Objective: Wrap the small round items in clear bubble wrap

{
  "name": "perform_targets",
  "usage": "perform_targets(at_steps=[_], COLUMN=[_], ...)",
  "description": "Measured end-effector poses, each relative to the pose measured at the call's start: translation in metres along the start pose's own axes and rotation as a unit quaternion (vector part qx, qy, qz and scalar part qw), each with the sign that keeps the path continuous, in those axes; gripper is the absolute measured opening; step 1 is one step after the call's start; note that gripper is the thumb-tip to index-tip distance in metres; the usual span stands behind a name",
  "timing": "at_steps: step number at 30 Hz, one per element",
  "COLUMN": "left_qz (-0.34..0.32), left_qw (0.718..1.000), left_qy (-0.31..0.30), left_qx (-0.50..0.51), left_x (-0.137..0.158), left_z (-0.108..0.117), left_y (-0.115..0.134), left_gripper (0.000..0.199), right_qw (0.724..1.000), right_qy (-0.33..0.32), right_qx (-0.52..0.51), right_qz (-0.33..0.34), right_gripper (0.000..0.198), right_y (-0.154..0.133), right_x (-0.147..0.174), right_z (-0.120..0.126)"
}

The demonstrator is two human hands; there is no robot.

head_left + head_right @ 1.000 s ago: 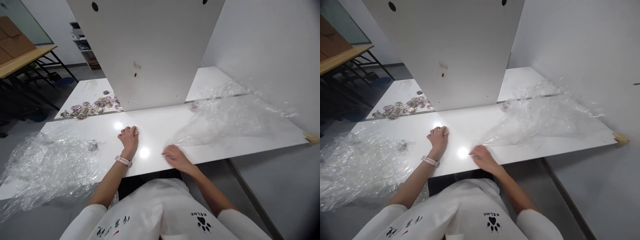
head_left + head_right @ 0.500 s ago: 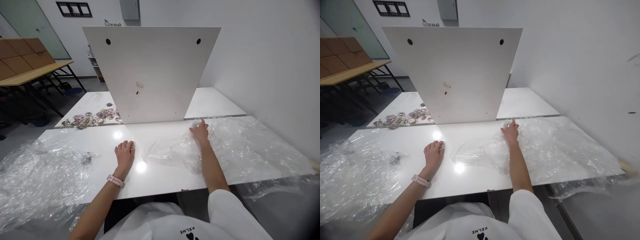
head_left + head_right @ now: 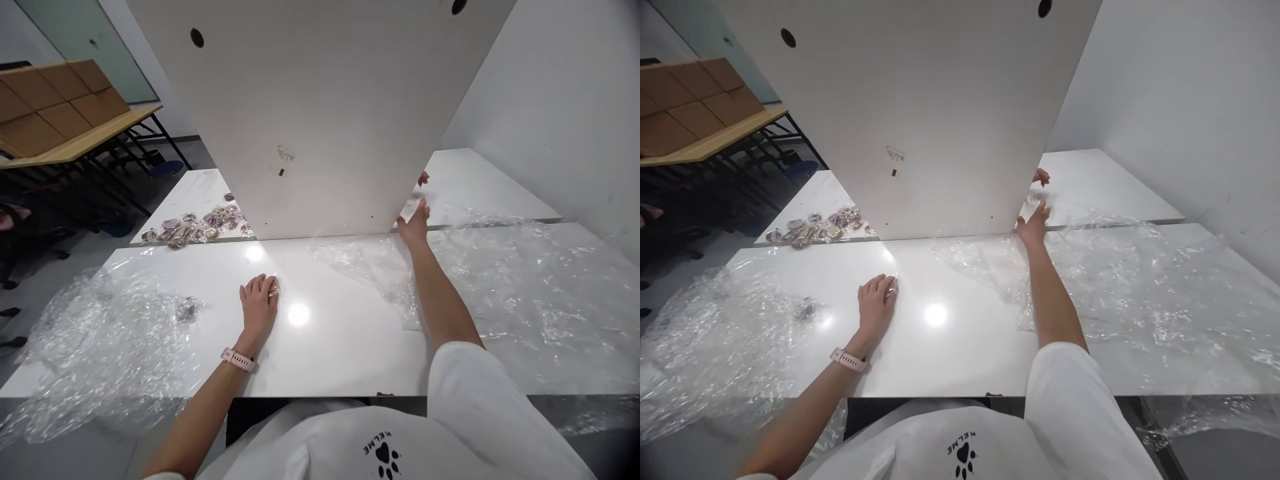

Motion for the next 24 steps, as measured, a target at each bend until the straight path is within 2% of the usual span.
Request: perform_targets(at_steps=[3, 5, 7, 10, 13, 14, 16, 17, 19, 20, 21, 24], left_qz=[0.001, 0.004, 0.013, 0.033, 0.095, 0.127, 0.175, 0.178, 0.131, 0.091, 0.048, -0.035], left_qw=[1.000, 1.000, 1.000, 0.999, 0.995, 0.991, 0.980, 0.975, 0.969, 0.970, 0.973, 0.983], left_qy=[-0.004, -0.006, -0.009, -0.017, -0.027, -0.016, 0.048, 0.090, 0.144, 0.141, 0.111, -0.049], left_qx=[0.005, 0.000, -0.012, -0.015, 0.022, 0.039, 0.075, 0.098, 0.153, 0.179, 0.198, 0.171], left_x=[0.000, 0.001, 0.002, 0.000, -0.008, -0.010, -0.012, -0.010, 0.001, 0.009, 0.018, 0.043], left_z=[0.003, 0.007, 0.010, 0.016, 0.032, 0.042, 0.066, 0.078, 0.096, 0.099, 0.098, 0.070], left_y=[0.002, 0.006, 0.012, 0.014, 0.006, 0.002, 0.001, 0.005, 0.022, 0.034, 0.046, 0.070], left_gripper=[0.038, 0.037, 0.036, 0.031, 0.028, 0.027, 0.028, 0.029, 0.030, 0.030, 0.029, 0.022], right_qw=[0.999, 0.993, 0.983, 0.970, 0.948, 0.939, 0.919, 0.908, 0.885, 0.877, 0.876, 0.910], right_qy=[-0.043, -0.073, -0.075, -0.066, -0.079, -0.086, -0.098, -0.103, -0.109, -0.112, -0.113, -0.104], right_qx=[-0.020, -0.029, -0.040, -0.065, -0.095, -0.103, -0.116, -0.122, -0.136, -0.144, -0.153, -0.165], right_qz=[0.024, 0.087, 0.160, 0.224, 0.294, 0.317, 0.363, 0.387, 0.433, 0.445, 0.444, 0.365], right_gripper=[0.064, 0.057, 0.053, 0.053, 0.054, 0.054, 0.053, 0.052, 0.051, 0.051, 0.051, 0.052], right_y=[-0.018, -0.034, -0.056, -0.097, -0.142, -0.156, -0.181, -0.191, -0.206, -0.210, -0.210, -0.185], right_x=[0.076, 0.144, 0.208, 0.268, 0.285, 0.286, 0.286, 0.286, 0.286, 0.287, 0.287, 0.284], right_z=[-0.010, -0.017, -0.023, -0.025, -0.024, -0.023, -0.024, -0.025, -0.027, -0.028, -0.028, -0.026])
Point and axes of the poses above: each hand's wrist, its own x-axis away from the middle knuckle, its own z-axis out of the back of the hand, y = z × x, the point moved 1 cm from there along -x, towards the middle knuckle, and after that the axes turned 7 degrees about z, right-handed, at the moved point
